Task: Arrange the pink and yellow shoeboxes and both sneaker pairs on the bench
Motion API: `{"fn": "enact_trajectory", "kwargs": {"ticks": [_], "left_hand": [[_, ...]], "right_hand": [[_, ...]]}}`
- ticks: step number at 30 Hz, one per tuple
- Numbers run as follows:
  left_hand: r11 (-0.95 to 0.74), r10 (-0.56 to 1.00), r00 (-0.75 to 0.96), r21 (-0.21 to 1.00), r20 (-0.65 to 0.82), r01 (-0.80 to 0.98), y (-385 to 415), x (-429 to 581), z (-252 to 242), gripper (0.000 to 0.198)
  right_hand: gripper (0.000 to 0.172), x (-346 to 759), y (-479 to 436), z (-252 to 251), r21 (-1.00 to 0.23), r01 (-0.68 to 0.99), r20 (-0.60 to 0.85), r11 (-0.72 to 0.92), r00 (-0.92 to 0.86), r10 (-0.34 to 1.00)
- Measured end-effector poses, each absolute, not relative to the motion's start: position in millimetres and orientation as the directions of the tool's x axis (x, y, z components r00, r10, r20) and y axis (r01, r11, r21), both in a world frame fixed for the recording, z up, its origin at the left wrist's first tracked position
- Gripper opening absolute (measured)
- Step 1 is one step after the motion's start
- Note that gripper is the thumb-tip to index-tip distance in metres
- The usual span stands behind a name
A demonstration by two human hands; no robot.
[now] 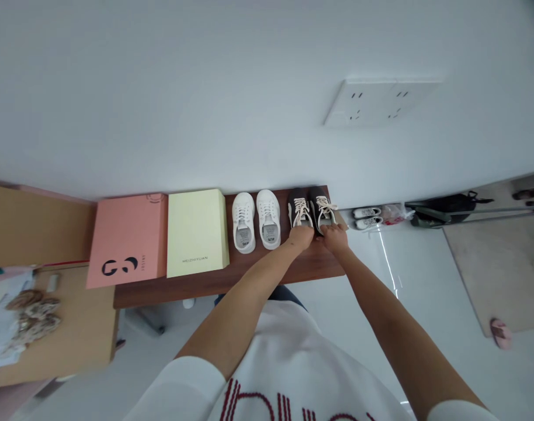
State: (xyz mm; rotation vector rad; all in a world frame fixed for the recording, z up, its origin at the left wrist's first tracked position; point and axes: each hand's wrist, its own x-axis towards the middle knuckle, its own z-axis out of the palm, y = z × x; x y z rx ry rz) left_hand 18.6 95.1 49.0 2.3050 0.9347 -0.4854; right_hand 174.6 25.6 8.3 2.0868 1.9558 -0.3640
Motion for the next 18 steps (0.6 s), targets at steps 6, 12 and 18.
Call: {"fn": "enact_trajectory", "kwargs": {"ticks": [6, 12, 18], "left_hand": [[-0.566, 0.506, 0.679, 0.389, -0.532, 0.727, 95, 22, 46, 0.030], [-0.572, 0.522, 0.678, 0.377, -0.518, 0.729, 95, 22, 49, 0.032], [-0.578, 0.575, 0.684, 0.368, -0.450, 0.728, 94, 14, 62, 0.035]], "right_hand": [[0.020, 172, 24, 10, 0.023, 0.997, -0.331, -0.078, 0.081, 0.940], [0.021, 168, 20, 15, 0.000, 0.993, -0.267, -0.119, 0.114, 0.957], [0.029, 163, 15, 23, -0.037, 0.986, -0.153, -0.164, 0.157, 0.976]]}}
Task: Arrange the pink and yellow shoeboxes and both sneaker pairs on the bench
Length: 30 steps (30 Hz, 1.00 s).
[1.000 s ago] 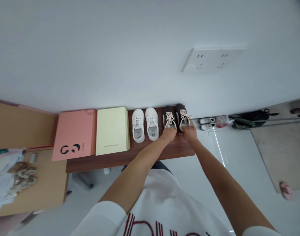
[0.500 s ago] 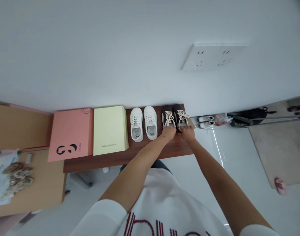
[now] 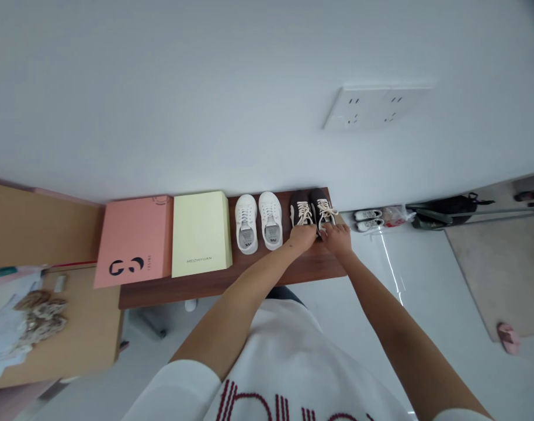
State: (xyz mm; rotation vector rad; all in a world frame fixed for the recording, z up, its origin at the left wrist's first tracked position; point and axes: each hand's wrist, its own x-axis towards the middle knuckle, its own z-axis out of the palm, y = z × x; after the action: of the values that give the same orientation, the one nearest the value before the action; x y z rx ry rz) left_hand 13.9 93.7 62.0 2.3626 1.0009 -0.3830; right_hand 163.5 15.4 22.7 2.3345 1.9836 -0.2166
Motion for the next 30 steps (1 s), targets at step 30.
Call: {"fn": "enact_trajectory", "kwargs": {"ticks": [30], "left_hand": [[0.250, 0.902, 0.047, 0.607, -0.430, 0.754, -31, -401, 98, 0.024]], "right_hand": [[0.034, -93, -48, 40, -0.625, 0.732, -0.182, -0.272, 0.202, 0.962]]}}
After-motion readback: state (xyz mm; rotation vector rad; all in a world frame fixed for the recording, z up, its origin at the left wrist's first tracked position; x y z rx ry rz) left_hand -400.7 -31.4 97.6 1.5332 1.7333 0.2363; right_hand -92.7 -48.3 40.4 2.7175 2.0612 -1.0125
